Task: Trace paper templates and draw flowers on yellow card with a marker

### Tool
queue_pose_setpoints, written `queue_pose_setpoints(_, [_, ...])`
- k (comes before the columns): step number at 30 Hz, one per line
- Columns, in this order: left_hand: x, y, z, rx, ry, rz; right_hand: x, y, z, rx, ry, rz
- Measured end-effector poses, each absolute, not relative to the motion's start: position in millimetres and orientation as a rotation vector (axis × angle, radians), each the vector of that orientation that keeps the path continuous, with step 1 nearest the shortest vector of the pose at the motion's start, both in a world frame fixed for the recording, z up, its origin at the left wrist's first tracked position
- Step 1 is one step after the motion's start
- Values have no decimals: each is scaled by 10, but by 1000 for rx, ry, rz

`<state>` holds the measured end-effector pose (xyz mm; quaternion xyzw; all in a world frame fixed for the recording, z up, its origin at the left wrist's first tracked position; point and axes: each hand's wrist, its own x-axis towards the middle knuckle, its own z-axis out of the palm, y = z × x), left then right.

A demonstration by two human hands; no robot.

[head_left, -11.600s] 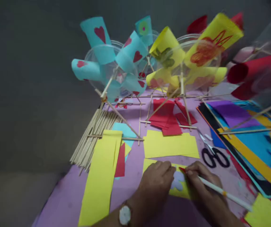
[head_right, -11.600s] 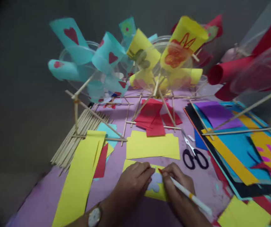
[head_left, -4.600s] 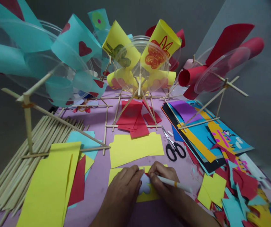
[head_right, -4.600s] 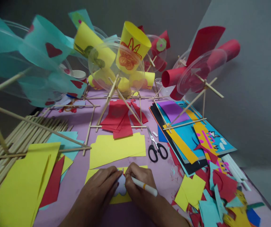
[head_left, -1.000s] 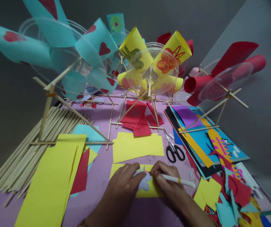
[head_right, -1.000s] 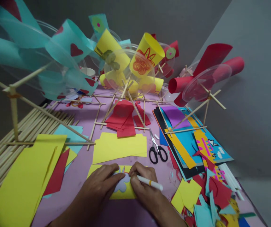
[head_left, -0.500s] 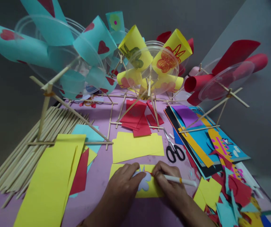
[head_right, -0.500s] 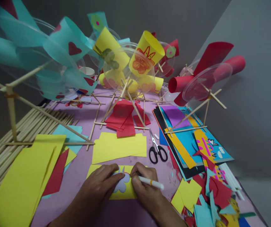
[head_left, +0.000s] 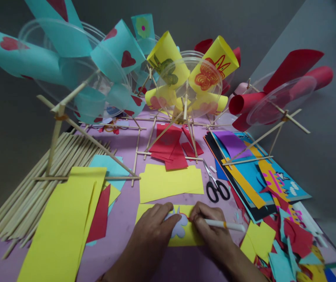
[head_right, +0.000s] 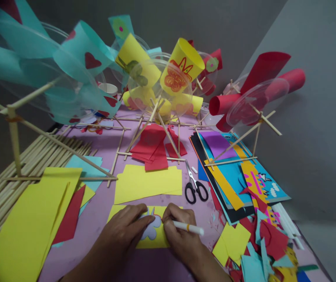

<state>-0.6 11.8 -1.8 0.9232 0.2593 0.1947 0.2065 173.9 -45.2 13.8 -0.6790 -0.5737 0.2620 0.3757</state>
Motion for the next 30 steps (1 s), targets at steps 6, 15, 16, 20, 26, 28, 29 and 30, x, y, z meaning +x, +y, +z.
queue_pose_setpoints(6, [-7, 116, -5, 2556, 734, 528, 1745, -464, 153, -1711, -1481, 701])
queue_pose_setpoints(15, [-12, 116, -46, 2562, 717, 533, 1749, -462, 126, -1660, -1482, 710])
queue_pose_setpoints(16, [-13, 114, -50, 2563, 718, 535, 1749, -462, 125, -1658, -1483, 711])
queue_pose_setpoints(20, [-11, 115, -40, 2550, 721, 527, 1753, -462, 123, -1648, -1486, 718])
queue_pose_setpoints(26, [2, 127, -12, 2548, 733, 506, 1768, -476, 98, -1627, -1499, 729])
queue_pose_setpoints(28, [-7, 124, -11, 2549, 729, 496, 1771, -478, 85, -1616, -1505, 719])
queue_pose_setpoints(29, [-13, 122, -12, 2550, 725, 492, 1772, -478, 80, -1608, -1513, 714])
queue_pose_setpoints(30, [-18, 119, -16, 2551, 726, 489, 1773, -478, 75, -1599, -1521, 713])
